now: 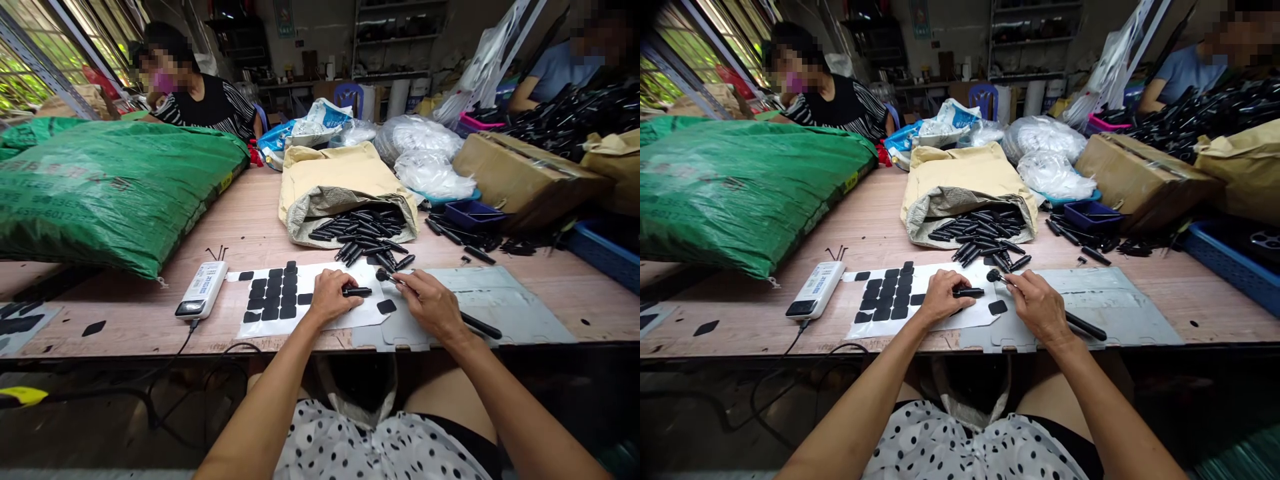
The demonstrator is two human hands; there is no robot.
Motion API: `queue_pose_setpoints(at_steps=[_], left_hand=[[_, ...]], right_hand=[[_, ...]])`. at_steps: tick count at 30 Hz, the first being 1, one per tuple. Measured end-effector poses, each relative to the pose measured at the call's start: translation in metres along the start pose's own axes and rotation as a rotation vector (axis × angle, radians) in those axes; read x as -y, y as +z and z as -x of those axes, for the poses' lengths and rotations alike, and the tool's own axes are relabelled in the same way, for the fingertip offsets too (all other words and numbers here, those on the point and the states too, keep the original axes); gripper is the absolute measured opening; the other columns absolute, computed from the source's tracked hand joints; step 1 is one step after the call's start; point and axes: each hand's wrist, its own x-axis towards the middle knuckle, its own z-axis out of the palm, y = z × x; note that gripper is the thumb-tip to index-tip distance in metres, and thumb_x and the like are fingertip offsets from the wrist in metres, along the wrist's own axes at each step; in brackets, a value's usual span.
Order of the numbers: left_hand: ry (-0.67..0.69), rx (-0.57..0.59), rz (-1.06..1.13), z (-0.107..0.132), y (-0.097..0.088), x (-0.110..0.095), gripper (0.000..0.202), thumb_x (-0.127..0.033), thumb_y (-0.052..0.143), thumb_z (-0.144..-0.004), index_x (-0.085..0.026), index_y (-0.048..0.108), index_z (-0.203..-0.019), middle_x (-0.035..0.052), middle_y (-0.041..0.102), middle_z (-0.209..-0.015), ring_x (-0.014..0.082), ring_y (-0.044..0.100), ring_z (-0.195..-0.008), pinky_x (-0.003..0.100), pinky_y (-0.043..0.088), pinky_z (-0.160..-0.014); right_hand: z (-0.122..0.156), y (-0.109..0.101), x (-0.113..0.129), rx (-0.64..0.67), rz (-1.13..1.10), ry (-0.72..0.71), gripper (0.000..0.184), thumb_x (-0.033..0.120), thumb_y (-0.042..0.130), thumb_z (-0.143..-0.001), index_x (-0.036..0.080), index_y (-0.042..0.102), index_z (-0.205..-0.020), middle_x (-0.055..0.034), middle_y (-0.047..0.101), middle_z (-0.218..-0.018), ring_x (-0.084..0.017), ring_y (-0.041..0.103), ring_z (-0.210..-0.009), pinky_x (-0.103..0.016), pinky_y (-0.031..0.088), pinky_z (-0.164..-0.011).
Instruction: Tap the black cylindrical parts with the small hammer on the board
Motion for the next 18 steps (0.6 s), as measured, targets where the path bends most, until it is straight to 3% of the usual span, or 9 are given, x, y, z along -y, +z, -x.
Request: queue_pose_setpoints(at_steps=[6,13,15,18], left_hand=[[0.01,0.014,-0.014,0.001,0.0,0.003,0.022,-0.043,0.083,-0.08,-0.027,0.077,-0.094,0.0006,0.072,-0.095,0.0265,0.056,-0.106,0.042,0.038,-0.096],[0.039,0.049,0.002,0.0,-0.004,0.003,0.021,-0.04,0.063,-0.098,-0.026,0.078,-0.098,0.002,0.072,-0.094,0.0261,0.055,-0.107,0.045,0.037,-0.1],[0.088,0.055,-0.004,0.01,-0.009,-0.006,0.021,-0.039,0.063,-0.099,-0.026,0.078,-0.102,0.0037,0.072,-0.105,0.0268,0.054,-0.113,0.047,0.036,-0.105],[0.232,0.138,0.029,0.037,-0.015,-0.024,0.022,-0.044,0.067,-0.096,-0.029,0.079,-0.105,0.0058,0.058,-0.143,0.0293,0.047,-0.134,0.048,0.034,-0.115]], right_hand=[[0.008,0.021,-0.014,0.01,0.124,-0.082,0.026,0.033,0.054,-0.102,0.024,0.075,-0.115,-0.0048,0.067,-0.092,-0.021,0.058,-0.09,-0.034,0.041,-0.08],[0.006,0.021,-0.012,0.017,0.116,-0.055,0.025,0.033,0.054,-0.101,0.024,0.074,-0.114,-0.0053,0.066,-0.094,-0.021,0.055,-0.091,-0.034,0.038,-0.081],[0.005,0.021,-0.012,0.023,0.114,-0.05,0.026,0.033,0.054,-0.101,0.024,0.074,-0.114,-0.0056,0.066,-0.094,-0.021,0.055,-0.091,-0.034,0.038,-0.08],[0.005,0.021,-0.012,0.026,0.118,-0.046,0.026,0.033,0.054,-0.101,0.024,0.074,-0.113,-0.0058,0.066,-0.094,-0.021,0.054,-0.091,-0.033,0.037,-0.08]])
